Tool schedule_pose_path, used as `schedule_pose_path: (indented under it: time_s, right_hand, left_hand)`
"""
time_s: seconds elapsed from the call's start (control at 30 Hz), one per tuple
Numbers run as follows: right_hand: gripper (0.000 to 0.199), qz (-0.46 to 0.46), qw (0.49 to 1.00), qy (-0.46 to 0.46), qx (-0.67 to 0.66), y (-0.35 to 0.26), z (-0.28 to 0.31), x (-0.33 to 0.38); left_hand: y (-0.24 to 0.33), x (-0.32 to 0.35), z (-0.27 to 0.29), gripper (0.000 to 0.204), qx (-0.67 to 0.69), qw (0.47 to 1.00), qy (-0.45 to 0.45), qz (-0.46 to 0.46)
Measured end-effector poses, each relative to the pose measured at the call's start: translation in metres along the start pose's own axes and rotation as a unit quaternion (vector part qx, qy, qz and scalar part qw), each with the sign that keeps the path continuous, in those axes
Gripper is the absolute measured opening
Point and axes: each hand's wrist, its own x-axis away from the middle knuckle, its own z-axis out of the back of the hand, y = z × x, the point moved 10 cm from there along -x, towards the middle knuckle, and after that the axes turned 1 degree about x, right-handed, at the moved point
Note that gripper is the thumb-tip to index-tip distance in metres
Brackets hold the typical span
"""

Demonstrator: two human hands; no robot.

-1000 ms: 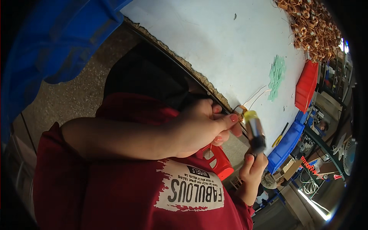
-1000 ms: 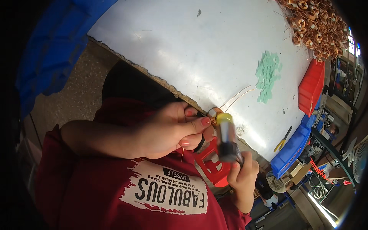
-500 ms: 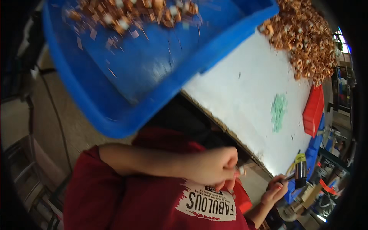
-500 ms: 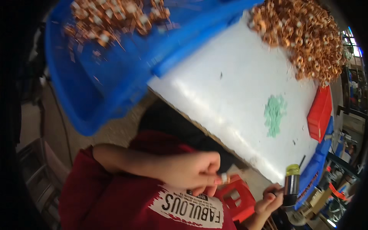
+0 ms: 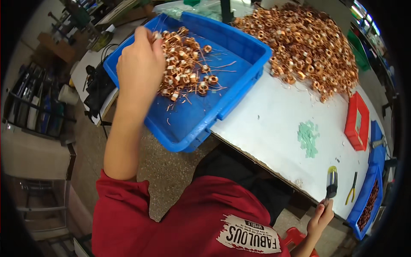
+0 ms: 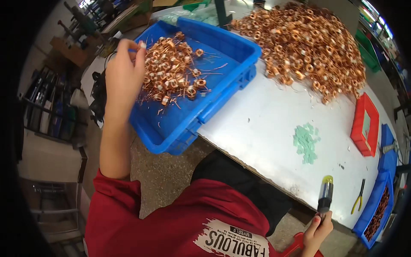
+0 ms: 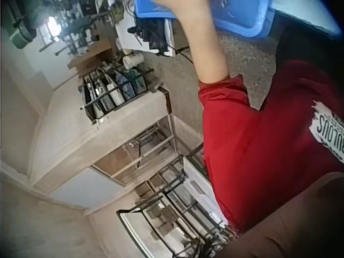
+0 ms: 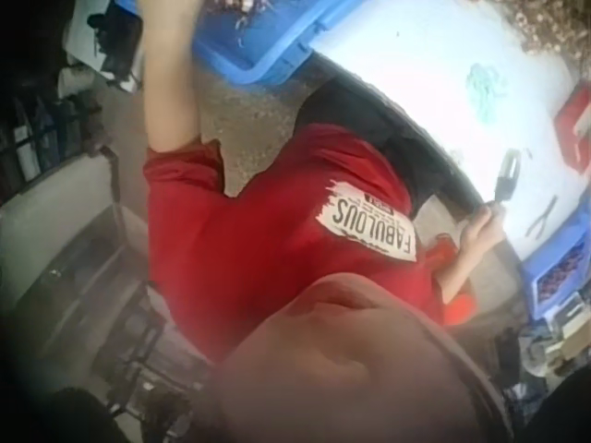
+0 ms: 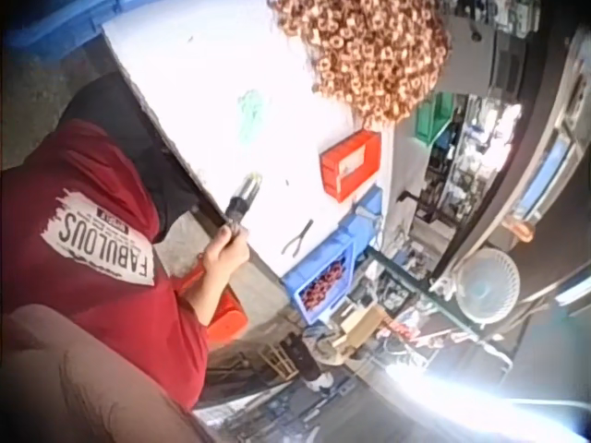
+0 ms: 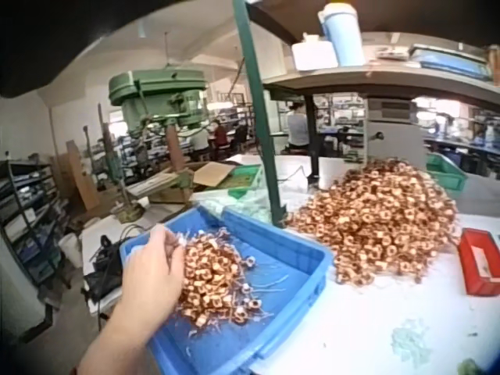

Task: Assembling copper wire coils by inserting pins and components at a manual workstation on a production floor.

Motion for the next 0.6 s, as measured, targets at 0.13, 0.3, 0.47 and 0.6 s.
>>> schedule_pose_path:
  time_s: [0.13,0.3,0.47,0.6]
  right_hand:
    - [0.03,-0.039,0.999,0.002,-0.004,0.01,0.003,0.005]
    - [0.026,-0.085,0.996,-0.002,0.021,0.023,0.014,0.015]
    - [0.023,-0.073,0.994,0.054,0.053,0.026,0.026,0.004]
    - [0.026,-0.11,0.987,0.036,0.112,0.035,0.035,0.005]
  left_hand:
    - [-0.012,0.0,-0.037,0.018,-0.187,0.975,-0.122,-0.019]
    - [0.078,0.047,-0.045,0.009,0.117,0.971,-0.17,-0.117]
    - [0.165,0.147,-0.04,0.006,0.163,0.885,-0.257,-0.353]
    - [0.129,0.093,-0.026,0.008,0.153,0.898,-0.234,-0.34]
